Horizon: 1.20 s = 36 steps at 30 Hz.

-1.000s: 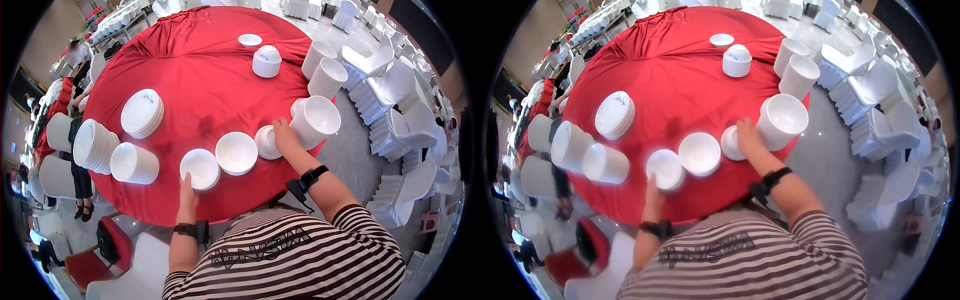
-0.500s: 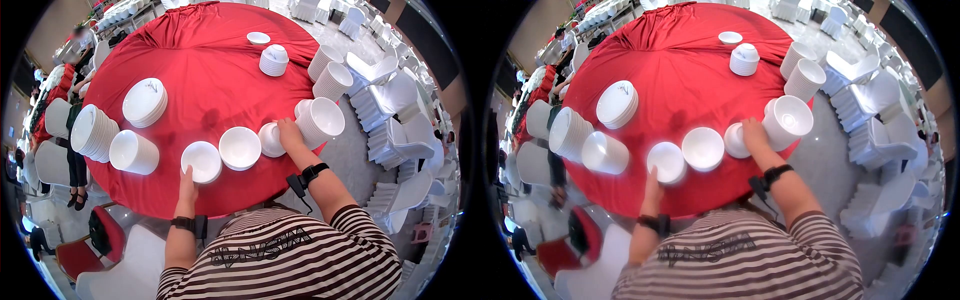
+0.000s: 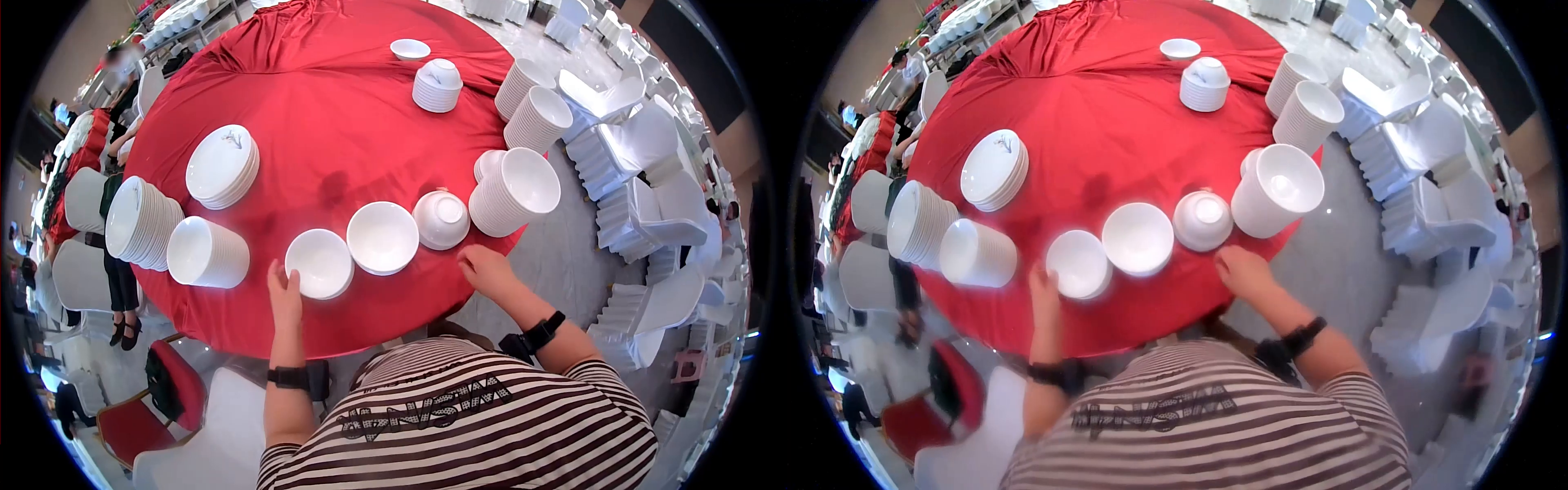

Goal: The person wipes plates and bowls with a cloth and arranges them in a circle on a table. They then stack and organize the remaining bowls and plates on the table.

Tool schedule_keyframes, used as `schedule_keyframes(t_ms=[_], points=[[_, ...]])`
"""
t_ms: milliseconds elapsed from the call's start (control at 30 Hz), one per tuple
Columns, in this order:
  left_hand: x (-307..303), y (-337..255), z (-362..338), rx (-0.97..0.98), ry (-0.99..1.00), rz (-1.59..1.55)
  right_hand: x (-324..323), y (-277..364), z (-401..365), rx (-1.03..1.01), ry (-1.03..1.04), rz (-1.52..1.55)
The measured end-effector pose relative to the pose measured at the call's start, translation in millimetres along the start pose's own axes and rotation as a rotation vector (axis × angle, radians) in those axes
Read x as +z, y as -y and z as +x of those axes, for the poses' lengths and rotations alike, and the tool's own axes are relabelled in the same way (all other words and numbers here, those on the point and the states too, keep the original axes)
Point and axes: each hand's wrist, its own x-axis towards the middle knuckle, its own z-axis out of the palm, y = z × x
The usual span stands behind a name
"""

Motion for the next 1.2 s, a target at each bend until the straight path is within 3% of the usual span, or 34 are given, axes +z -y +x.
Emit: schedule_keyframes(t_ms=[67,100,233,467,667,767,867,967,1167,1200], points=[[-2.7,-37.6,-11.0,0.15,-0.01,0.158,5.9,-14.8,-14.8,0.039,0.022,0.024],[2.9,-51.6,-14.3,0.178,-0.024,0.095,8.8,-22.0,-19.8,0.057,0.03,0.038],[38.2,-118.4,-24.6,0.293,0.28,0.034,16.2,-46.7,-33.3,0.091,0.164,0.034],[168.0,-181.1,11.2,0.201,0.725,0.347,16.4,-87.2,-34.4,0.093,0.261,0.134],[282.1,-128.1,72.6,0.338,0.784,0.78,2.8,-130.9,-31.1,-0.013,0.29,0.27],[311.5,-98.4,94.2,0.601,0.854,1.022,-2.5,-163.4,-36.2,0.054,0.277,0.339],[327.6,-79.5,110.9,0.633,0.994,1.194,-8.6,-196.6,-49.2,0.168,0.242,0.368],[342.7,-83.2,112.0,0.456,1.097,1.361,-15.8,-223.9,-57.1,0.223,0.226,0.336],[350.5,-65.8,116.1,0.631,1.075,1.339,-15.4,-243.2,-60.6,0.307,0.199,0.252],[351.6,-62.2,115.0,0.575,1.113,1.342,-14.1,-243.2,-61.7,0.32,0.186,0.25]])
